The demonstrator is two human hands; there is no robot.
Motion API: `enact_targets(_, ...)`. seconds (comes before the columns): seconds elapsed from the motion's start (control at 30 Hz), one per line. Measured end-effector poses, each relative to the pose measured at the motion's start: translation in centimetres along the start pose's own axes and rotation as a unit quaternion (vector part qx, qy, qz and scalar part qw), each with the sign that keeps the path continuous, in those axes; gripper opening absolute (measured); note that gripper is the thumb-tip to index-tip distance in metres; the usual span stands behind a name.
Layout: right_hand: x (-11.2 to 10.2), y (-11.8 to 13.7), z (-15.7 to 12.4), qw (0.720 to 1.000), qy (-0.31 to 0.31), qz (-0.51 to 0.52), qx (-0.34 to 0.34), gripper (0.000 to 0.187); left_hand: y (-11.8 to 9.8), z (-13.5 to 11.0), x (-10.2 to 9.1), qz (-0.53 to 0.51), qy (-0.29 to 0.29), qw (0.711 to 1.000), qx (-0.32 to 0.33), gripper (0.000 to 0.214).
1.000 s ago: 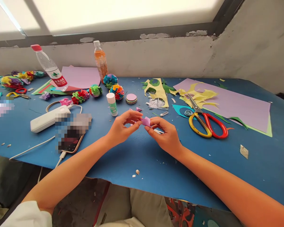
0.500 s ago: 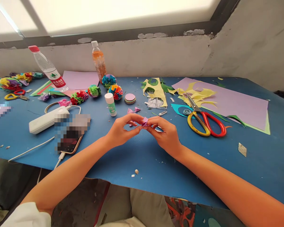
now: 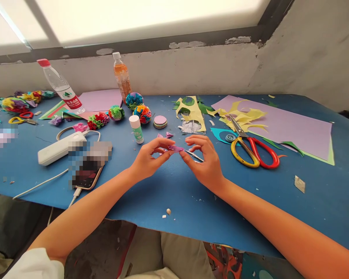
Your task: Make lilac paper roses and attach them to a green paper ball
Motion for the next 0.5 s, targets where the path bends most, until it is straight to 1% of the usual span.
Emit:
enact_targets(0.07, -0.01, -0.08, 0.15, 0.999, 0.018, 0.014, 0.042, 0.021, 0.06, -0.02, -0.02, -0.001, -0.005, 1.0, -0.001, 0.019)
enact_targets(0.13, 0.11, -0.21, 0.19, 0.995, 0.056, 0.031, 0.078, 0.016, 0.1, -0.05, 0.0, -0.002, -0.008, 1.0, 0.002, 0.02)
enact_targets(0.2, 0.19, -0.29, 0.15, 0.992, 0.077, 0.042, 0.092, 0.013, 0.1, -0.05, 0.04, -0.004, -0.007, 1.0, 0.006, 0.021)
enact_targets(0.27, 0.21, -0.28, 0.1, 0.992, 0.078, 0.046, 0.088, 0.013, 0.0, 0.01, 0.02, 0.001, -0.006, 1.0, 0.02, 0.023)
enact_targets(0.33, 0.17, -0.23, 0.08, 0.992, 0.074, 0.052, 0.086, 0.013, -0.2, 0.12, -0.15, 0.027, -0.014, 0.998, 0.055, 0.025)
enact_targets(0.4, 0.16, -0.17, 0.08, 0.991, 0.077, 0.056, 0.098, 0.014, -0.47, 0.22, -0.38, 0.08, -0.02, 0.99, 0.114, 0.022)
enact_targets(0.5, 0.24, -0.04, 0.08, 0.985, 0.096, 0.063, 0.126, 0.019, -0.78, 0.26, -0.43, 0.168, 0.015, 0.963, 0.209, 0.014)
Point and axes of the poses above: each hand's wrist, its own z-axis towards the middle knuckle, its own x-axis out of the palm, y = z × x, the point moved 2 cm from there along z, towards the middle knuckle, and after that the axes turned 15 degrees about x, right-handed, at the moved point
